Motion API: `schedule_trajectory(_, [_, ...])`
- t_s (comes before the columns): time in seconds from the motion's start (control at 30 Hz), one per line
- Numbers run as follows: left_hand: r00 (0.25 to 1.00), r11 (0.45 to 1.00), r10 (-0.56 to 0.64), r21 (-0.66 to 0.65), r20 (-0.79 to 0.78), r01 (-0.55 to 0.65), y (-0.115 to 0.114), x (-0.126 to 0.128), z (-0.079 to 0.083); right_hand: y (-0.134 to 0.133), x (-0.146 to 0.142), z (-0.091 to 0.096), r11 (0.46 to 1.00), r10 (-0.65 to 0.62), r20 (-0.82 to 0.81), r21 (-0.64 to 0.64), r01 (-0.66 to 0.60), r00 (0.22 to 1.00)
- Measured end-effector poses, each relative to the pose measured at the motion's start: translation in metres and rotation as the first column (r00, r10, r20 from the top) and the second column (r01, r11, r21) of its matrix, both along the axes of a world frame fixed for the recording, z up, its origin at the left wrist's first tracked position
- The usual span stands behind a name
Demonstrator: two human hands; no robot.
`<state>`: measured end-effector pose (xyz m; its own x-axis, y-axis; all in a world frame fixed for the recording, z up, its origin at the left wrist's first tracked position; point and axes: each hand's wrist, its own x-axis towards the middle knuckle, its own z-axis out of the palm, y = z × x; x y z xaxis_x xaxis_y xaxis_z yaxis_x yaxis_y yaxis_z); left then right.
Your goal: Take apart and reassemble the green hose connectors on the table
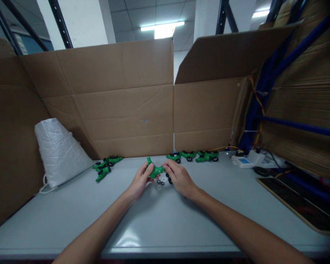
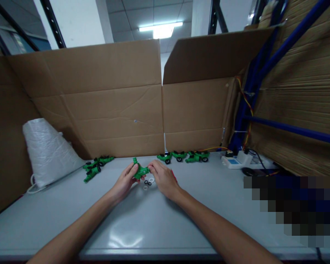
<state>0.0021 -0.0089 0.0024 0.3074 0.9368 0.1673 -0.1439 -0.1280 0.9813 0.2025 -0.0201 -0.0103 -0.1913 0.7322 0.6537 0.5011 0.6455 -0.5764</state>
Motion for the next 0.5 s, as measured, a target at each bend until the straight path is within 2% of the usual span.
schedule_trajectory(0.33, [1.0,1.0,-0.003,-0.027,0.027,0.003,0.0013,0.0013,-0.0026,0.0006,0.0001,-0.0002,1.0,-0.006,0.003,-0.015,0.006,1.0])
schedule_trajectory(0.5, [1.0,1.0,-0.002,0.018,-0.015,0.003,-0.0004,0.0013,-0.0013,0.0023,0.0007,-0.0025,1.0,-0.018,0.013,-0.02,0.019,1.0])
